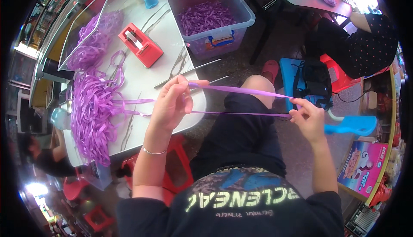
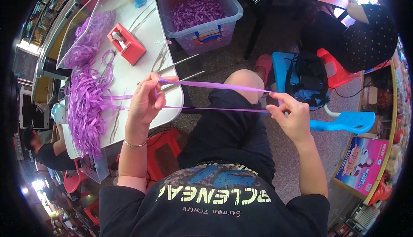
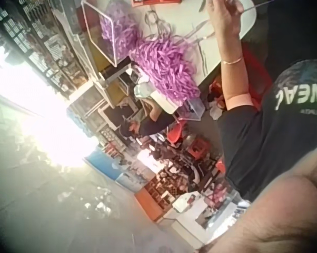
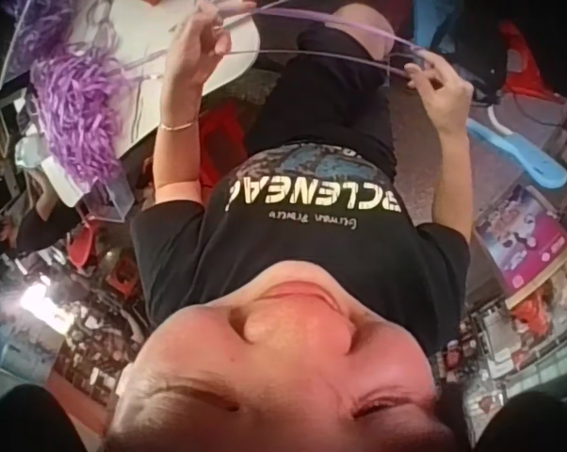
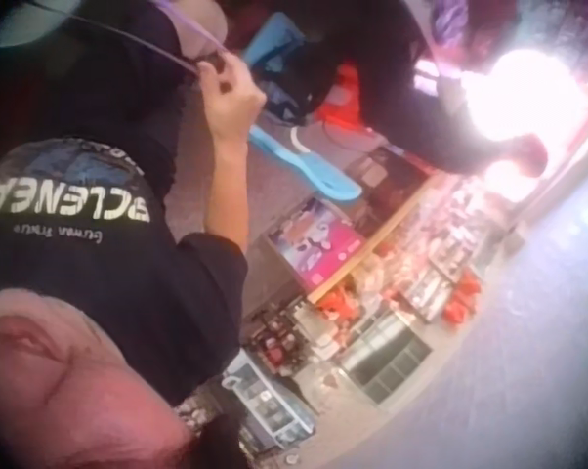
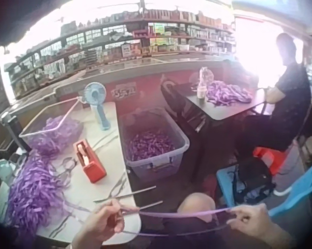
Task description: Wrapping purple ribbons around metal rods and securing them with tape to create craft items.
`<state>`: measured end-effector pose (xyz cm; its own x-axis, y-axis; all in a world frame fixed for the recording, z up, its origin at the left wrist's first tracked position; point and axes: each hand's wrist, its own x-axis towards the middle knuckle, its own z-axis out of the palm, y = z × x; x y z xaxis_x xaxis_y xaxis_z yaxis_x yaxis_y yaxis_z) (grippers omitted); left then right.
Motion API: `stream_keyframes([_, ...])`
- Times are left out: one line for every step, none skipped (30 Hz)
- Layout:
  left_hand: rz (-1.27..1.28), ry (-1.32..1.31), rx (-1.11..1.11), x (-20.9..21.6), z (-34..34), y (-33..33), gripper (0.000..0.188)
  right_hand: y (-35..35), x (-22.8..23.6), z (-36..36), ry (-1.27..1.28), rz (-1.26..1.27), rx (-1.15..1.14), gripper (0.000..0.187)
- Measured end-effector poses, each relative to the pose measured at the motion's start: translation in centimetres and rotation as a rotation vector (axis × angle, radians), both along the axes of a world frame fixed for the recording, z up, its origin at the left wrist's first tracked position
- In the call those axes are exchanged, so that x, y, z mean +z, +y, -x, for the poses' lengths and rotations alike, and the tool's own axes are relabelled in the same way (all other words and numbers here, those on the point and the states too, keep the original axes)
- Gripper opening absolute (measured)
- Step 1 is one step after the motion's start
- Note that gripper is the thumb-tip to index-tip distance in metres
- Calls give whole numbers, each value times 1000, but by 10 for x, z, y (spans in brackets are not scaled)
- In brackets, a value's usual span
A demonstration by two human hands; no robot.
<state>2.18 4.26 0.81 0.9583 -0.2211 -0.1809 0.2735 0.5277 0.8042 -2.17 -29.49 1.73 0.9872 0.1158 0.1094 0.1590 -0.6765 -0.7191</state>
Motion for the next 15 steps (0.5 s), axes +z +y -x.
stream_keyframes([-28,-7,-10,-2,1,0,17,0,-1,0,29,-28,-19,29])
stream_keyframes([-29,-4,-6,-1,1,-1,17,0,-3,0,59,-56,-39,27])
stream_keyframes([-36,19,-6,-1,2,-2,17,0,-4,-1,61,-57,-36,27])
stream_keyframes([-42,42,-6,0,3,-2,17,0,-6,-1,83,-71,-44,27])
stream_keyframes([-43,44,-2,-1,3,0,17,-1,-8,-1,105,-85,-52,26])
stream_keyframes([-10,42,-48,-2,3,2,16,-1,-9,-1,107,-86,-49,26])
stream_keyframes([24,39,-96,-3,2,4,15,-1,-11,-1,113,-103,-51,26])
stream_keyframes([24,39,-95,-3,2,2,15,-1,-13,-1,118,-120,-54,25])
stream_keyframes([29,20,-71,-3,2,-1,15,-1,-13,-2,119,-120,-53,25])
stream_keyframes([33,1,-47,-3,2,-3,14,-1,-14,-2,158,-134,-60,25])
stream_keyframes([33,2,-46,-1,2,-6,14,-2,-14,-2,197,-147,-67,25])
stream_keyframes([41,0,-34,2,3,-10,15,-1,-15,-2,198,-148,-66,25])
stream_keyframes([50,-1,-24,3,3,-11,16,-1,-16,-2,218,-151,-65,25])
stream_keyframes([50,0,-24,2,3,-11,16,-2,-17,-2,237,-154,-65,25])
stream_keyframes([44,-3,-39,-1,2,-11,15,-2,-18,-2,238,-155,-65,25])
